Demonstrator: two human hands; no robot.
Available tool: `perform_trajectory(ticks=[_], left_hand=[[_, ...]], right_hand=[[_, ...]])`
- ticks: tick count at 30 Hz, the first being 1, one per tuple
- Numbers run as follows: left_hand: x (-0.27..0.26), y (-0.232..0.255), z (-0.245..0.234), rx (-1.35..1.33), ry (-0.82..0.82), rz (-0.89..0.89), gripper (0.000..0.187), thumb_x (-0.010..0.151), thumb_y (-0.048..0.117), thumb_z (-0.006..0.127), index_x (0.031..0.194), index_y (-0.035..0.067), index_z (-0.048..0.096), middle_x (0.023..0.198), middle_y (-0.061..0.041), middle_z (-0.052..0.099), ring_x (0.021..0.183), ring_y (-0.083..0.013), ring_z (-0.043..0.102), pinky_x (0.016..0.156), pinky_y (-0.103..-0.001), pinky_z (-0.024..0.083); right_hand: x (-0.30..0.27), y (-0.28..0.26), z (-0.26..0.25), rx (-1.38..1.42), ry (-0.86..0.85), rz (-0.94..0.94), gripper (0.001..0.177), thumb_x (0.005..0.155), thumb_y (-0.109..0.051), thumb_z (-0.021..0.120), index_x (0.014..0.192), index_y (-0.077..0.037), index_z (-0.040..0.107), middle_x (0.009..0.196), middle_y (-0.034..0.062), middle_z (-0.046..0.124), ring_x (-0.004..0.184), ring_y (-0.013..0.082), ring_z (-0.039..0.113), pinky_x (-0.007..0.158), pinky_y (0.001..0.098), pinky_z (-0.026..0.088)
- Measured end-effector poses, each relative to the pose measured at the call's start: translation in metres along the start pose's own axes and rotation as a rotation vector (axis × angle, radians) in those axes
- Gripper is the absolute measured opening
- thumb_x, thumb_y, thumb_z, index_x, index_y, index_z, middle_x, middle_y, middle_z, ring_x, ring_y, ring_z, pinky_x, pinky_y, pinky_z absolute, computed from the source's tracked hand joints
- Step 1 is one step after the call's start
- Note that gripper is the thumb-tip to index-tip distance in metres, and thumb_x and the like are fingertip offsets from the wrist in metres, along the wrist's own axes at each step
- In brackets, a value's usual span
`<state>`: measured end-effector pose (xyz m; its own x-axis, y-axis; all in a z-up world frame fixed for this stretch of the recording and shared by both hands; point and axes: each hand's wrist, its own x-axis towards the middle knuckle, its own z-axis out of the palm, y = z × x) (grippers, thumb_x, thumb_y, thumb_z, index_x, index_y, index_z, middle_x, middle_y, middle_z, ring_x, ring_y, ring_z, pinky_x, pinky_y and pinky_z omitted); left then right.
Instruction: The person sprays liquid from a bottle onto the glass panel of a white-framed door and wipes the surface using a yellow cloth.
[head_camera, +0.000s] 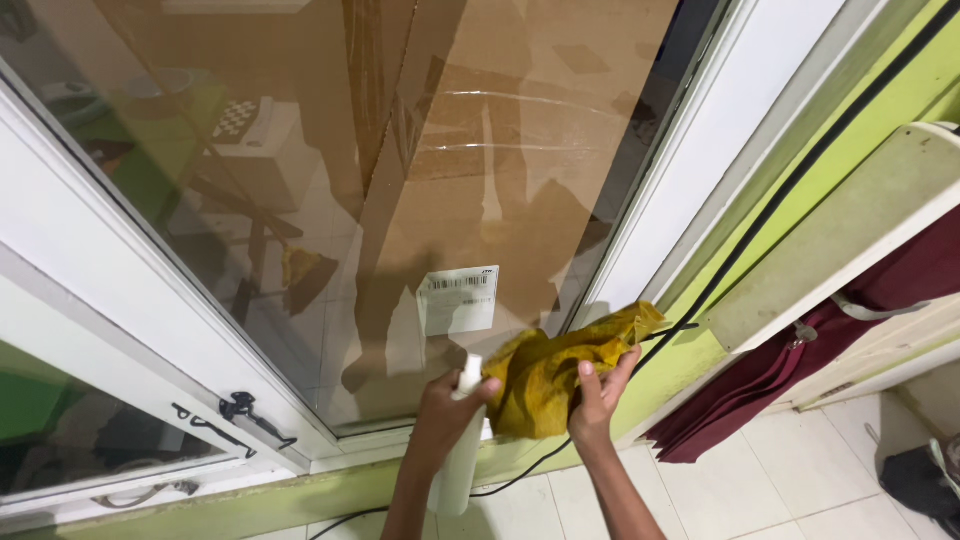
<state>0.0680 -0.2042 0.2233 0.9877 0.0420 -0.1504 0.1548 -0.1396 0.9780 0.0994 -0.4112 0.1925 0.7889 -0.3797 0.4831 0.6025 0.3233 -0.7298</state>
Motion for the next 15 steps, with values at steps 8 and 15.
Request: perform_trajectory(ticks=[8,15], left_hand=[[0.004,-0.014,0.011,-0.132,0.105,0.085,0.032,0.080,0.028,0.078,0.100,0.004,0.071,0.080,-0.002,0.073,0.067,-0.0112,0.067,0.061,-0.029,0.056],[0.013,-0.040,0.008,-0.635,0.157,0.231,0.020,0.090,0.010,0.076,0.099,-0.001,0.062,0.081,-0.005,0.064,0.065,-0.0115,0.058,0.056,-0.031,0.049]], right_hand=[[-0.003,0.032,-0.018,0.117,0.044,0.063,0.046,0.095,-0.011,0.063,0.138,-0.002,0.052,0.121,0.0078,0.063,0.107,0.0179,0.061,0.100,0.0331,0.051],[-0.018,0.035,-0.018,0.002,0.051,0.275,0.032,0.106,-0.006,0.068,0.133,0.005,0.055,0.115,0.0143,0.061,0.092,0.0210,0.053,0.082,0.0360,0.046]])
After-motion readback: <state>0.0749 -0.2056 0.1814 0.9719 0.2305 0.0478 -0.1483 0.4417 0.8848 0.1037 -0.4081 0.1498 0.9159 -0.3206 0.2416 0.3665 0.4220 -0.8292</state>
